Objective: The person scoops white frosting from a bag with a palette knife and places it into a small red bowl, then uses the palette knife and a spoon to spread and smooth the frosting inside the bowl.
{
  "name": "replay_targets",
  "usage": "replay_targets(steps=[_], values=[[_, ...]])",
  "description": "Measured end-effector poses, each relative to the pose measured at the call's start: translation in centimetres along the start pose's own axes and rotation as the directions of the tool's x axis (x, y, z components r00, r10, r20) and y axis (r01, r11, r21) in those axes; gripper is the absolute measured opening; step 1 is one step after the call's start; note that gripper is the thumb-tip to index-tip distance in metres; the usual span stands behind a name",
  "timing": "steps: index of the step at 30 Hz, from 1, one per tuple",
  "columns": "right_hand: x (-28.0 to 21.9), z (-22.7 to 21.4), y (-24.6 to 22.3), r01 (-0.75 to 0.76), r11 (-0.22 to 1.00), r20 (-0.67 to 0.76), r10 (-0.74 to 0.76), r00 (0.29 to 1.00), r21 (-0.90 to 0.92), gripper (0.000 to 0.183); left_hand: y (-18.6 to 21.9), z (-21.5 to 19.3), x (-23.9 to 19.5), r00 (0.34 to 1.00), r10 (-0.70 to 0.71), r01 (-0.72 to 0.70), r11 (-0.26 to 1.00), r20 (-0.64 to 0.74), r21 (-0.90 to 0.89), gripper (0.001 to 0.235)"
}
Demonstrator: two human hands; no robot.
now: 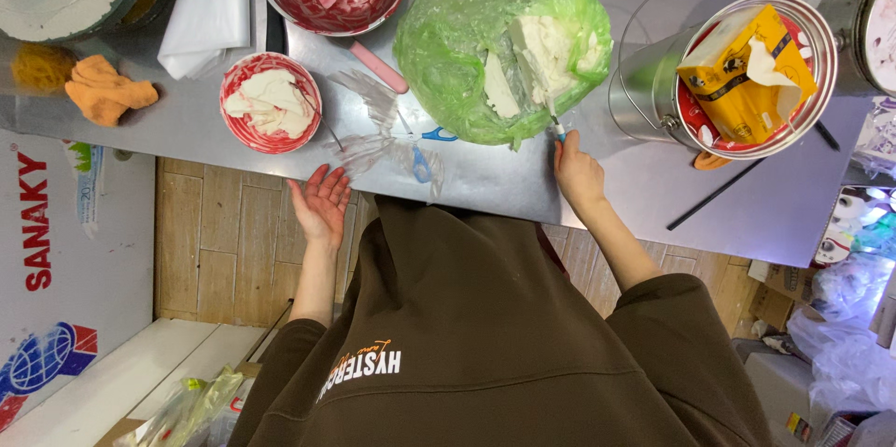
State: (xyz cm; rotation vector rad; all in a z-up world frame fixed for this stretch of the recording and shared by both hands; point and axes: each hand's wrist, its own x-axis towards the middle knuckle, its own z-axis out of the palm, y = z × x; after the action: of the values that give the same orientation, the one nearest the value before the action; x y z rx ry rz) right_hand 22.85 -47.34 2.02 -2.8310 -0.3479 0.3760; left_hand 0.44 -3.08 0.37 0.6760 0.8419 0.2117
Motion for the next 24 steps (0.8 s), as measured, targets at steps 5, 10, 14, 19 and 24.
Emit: replay_targets(steps=[5, 10, 14, 19, 24], values=[[0.3, 0.3, -0.2, -0.020, 0.999, 0.018, 0.020, 1.000, -0.033, 0.028, -0.3, -0.3, 0.3, 1.000, 0.012, -0.012, 1.000, 0.019, -0.002, 0.084], [0.3, 1.0, -0.1, -0.027, 0.998, 0.028, 0.029, 0.999, -0.053, 0.029, -0.7, -0.7, 0.3, 1.000, 0.018, -0.019, 1.000, 0.023, 0.004, 0.084], [0.5, 1.4, -0.2, -0.032, 0.998, 0.046, 0.034, 0.998, -0.055, 0.031, -0.7, -1.0, 0.4, 0.999, 0.013, -0.012, 1.000, 0.036, -0.020, 0.083], [1.0, 1.9, -0.1, -0.072, 0.997, 0.089, 0.075, 0.993, -0.042, 0.033, -0.9, -1.4, 0.5, 0.999, 0.004, -0.002, 0.999, 0.041, -0.041, 0.083], [1.4, 2.5, 0.1, -0.086, 0.996, 0.116, 0.088, 0.989, -0.024, 0.035, -0.8, -1.5, 0.7, 0.999, 0.003, -0.001, 0.999, 0.054, -0.034, 0.083]])
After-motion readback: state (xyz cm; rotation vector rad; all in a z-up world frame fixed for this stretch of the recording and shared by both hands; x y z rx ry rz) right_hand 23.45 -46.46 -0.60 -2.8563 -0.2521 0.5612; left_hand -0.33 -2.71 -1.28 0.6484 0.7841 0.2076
